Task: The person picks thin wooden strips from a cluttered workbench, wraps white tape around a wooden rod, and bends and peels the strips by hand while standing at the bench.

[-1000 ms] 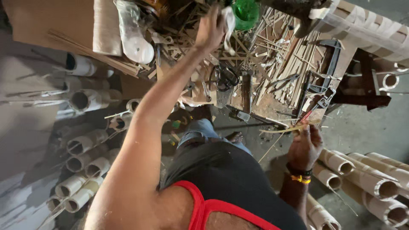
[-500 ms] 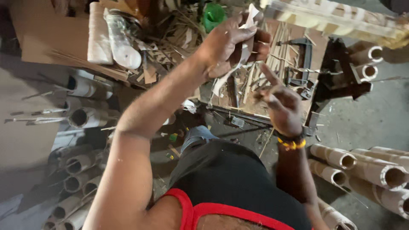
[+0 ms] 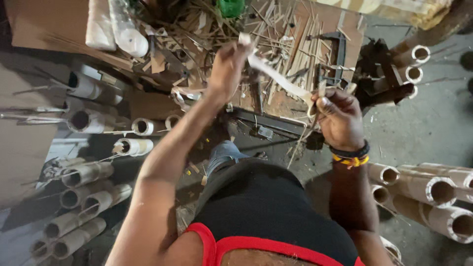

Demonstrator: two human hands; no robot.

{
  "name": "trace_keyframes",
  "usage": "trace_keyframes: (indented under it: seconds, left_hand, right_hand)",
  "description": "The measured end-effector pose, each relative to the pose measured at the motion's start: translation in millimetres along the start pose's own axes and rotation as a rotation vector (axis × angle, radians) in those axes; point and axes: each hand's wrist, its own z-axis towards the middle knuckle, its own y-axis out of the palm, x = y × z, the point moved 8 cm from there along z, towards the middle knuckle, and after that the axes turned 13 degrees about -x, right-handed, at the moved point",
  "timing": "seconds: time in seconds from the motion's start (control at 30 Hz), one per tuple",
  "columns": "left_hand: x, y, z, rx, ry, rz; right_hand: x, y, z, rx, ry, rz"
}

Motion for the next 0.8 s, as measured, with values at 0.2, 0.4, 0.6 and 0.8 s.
trace_keyframes:
  seconds: [0.2,0.4,0.6,0.8]
  left_hand:
    - [65.7,81.7,-93.8,0.149,0.545,0.505]
    - [96.4,142.4,-102.6,0.028,0.966,0.508]
    - [79.3,147.0,-96.8,-0.051,0.957,0.156]
    - [38.3,159.3,-70.7,-0.243,0.48,-0.627]
  right_hand:
    - [-26.8,3.0,-36.5,0.028,0.124,0.014]
    - [-35.7,12.8,-54.1,0.01,0.136,-0.012]
    - [-38.8,12.0,-75.1,0.039,0.148,-0.034]
    - [-46.8,9.4,-83.2,0.11,0.028,-0.235]
